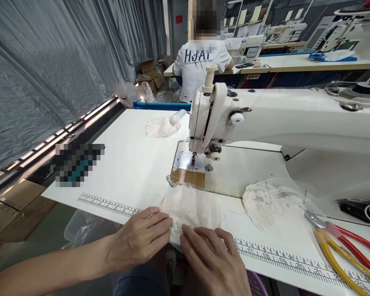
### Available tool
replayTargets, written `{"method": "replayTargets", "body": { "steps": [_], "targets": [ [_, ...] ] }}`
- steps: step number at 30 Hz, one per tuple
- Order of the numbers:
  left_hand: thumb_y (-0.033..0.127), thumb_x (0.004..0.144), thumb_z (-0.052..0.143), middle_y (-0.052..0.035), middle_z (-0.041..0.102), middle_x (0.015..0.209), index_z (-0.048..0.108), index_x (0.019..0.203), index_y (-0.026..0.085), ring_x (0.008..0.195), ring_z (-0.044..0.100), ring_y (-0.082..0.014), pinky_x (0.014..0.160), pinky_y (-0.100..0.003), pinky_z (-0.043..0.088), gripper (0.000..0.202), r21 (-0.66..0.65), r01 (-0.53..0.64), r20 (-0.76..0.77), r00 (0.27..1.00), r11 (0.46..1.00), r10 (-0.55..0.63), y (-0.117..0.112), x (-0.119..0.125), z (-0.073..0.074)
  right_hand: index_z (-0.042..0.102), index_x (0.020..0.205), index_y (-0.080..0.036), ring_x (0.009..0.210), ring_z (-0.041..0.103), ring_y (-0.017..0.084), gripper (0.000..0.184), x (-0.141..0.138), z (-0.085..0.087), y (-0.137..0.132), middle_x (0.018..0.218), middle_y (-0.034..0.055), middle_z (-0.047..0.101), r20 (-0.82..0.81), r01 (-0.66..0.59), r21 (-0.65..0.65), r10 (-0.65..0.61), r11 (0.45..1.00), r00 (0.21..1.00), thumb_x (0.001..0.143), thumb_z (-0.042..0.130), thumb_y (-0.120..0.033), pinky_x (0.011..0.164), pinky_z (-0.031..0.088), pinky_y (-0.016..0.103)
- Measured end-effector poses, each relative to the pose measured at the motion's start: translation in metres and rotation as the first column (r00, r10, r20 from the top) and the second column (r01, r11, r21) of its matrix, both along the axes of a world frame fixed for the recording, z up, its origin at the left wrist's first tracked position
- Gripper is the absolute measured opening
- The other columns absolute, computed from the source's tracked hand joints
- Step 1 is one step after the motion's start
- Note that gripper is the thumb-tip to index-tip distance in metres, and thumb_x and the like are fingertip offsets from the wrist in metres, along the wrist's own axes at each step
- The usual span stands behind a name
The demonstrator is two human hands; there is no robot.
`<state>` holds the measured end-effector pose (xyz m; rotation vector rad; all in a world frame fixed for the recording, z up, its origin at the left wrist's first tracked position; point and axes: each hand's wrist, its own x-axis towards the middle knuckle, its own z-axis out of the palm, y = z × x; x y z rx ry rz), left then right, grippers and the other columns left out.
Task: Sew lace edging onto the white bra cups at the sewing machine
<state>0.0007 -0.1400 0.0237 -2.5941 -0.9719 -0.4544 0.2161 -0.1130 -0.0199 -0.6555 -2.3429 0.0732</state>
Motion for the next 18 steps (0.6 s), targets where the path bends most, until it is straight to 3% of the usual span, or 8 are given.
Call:
{"method": "replayTargets", "body": {
  "steps": [6, 18],
  "targets": [
    [0.007, 0.089, 0.046, -0.0092, 0.064, 0.09, 0.06, 0.091, 0.011, 0.083, 0.059, -0.0153, 0.073, -0.03, 0.049, 0.015, -0.024, -0.017, -0.04, 0.999, 1.0, 0.016, 0.0, 0.0002, -0.0003, 0.066, 0.105, -0.022, 0.094, 0.06, 0.021, 0.032, -0.001, -0.0077, -0.0023, 0.104, 0.0023, 0.073, -0.078, -0.016, -0.042, 0.013, 0.999, 0.997, 0.097, 0.036, -0.015, 0.081, 0.033, 0.04],
    [0.006, 0.086, 0.051, -0.006, 0.063, 0.088, 0.06, 0.093, 0.009, 0.085, 0.059, -0.0164, 0.073, -0.031, 0.048, 0.012, -0.025, -0.029, -0.039, 0.999, 0.999, 0.028, 0.0, 0.0034, 0.0017, 0.065, 0.11, -0.02, 0.098, 0.059, 0.024, 0.03, 0.0033, -0.0047, -0.001, 0.109, 0.0065, 0.071, 0.047, -0.06, -0.009, 0.061, 0.998, 0.997, 0.095, 0.039, -0.019, 0.082, 0.038, 0.043]
  ]
}}
